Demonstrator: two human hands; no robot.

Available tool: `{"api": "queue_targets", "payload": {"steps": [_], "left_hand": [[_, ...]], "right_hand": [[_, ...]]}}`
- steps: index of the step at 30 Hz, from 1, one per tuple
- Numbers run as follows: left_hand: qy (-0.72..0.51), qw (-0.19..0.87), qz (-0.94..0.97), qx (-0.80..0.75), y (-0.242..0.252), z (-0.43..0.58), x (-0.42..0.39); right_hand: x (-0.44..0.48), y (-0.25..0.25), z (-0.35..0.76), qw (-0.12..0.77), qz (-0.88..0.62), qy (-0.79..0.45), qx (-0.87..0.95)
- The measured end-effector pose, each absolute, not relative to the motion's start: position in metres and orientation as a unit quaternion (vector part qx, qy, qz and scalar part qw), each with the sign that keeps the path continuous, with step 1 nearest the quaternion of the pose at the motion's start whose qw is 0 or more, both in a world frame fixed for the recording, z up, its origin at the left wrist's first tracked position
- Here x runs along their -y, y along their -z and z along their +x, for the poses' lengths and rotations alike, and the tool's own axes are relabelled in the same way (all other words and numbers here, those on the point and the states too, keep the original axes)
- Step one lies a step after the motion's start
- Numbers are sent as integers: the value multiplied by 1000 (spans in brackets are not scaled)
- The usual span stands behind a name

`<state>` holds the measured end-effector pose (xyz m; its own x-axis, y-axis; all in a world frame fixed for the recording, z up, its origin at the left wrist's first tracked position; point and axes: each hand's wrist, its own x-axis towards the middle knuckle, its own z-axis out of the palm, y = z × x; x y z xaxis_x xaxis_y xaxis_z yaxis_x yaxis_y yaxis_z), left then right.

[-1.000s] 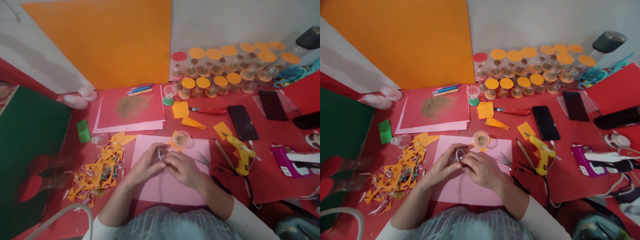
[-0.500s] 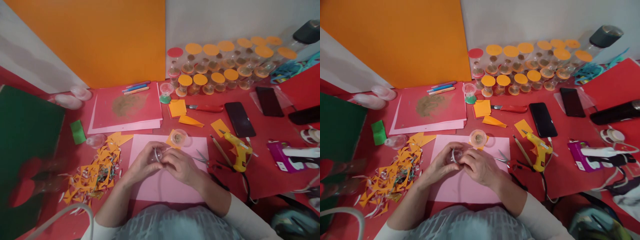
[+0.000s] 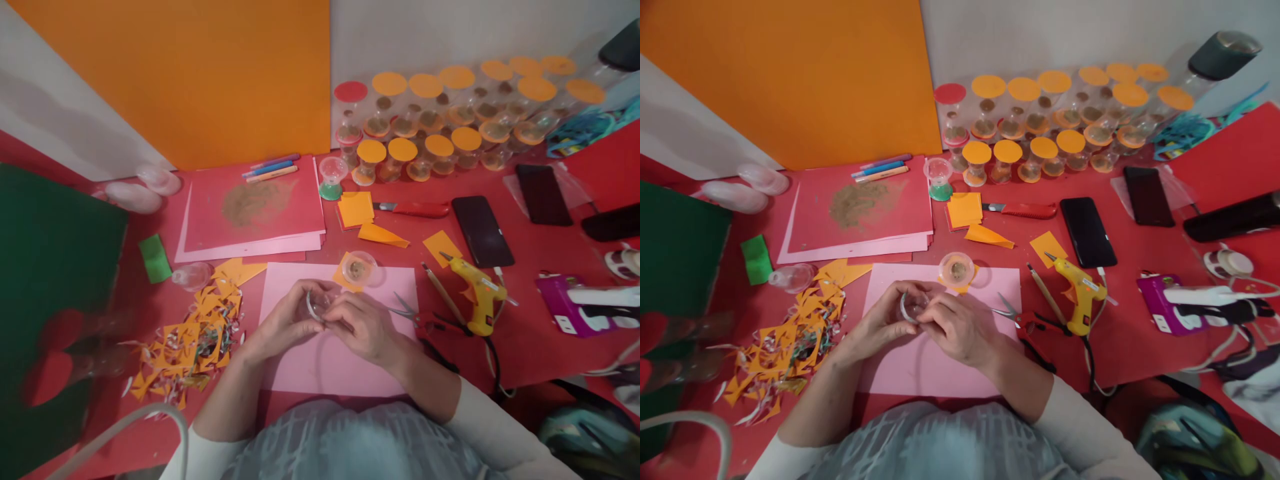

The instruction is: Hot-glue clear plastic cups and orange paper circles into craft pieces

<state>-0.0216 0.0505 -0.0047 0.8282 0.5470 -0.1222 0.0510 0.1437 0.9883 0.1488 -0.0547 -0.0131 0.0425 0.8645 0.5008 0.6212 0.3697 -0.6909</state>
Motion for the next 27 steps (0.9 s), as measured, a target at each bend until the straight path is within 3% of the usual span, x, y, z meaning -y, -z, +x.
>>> {"api": "queue_targets", "payload": {"steps": [9, 15, 27], "left_hand": [[-179, 746, 598, -232, 13, -22, -47], [-199, 755, 586, -218, 13, -23, -49], [-179, 714, 625, -259, 5, -26, -54]], "right_hand": [[55, 13, 148, 518, -522, -112, 668], [55, 14, 151, 487, -534, -104, 683], [55, 6, 153, 500, -533, -179, 659]]}}
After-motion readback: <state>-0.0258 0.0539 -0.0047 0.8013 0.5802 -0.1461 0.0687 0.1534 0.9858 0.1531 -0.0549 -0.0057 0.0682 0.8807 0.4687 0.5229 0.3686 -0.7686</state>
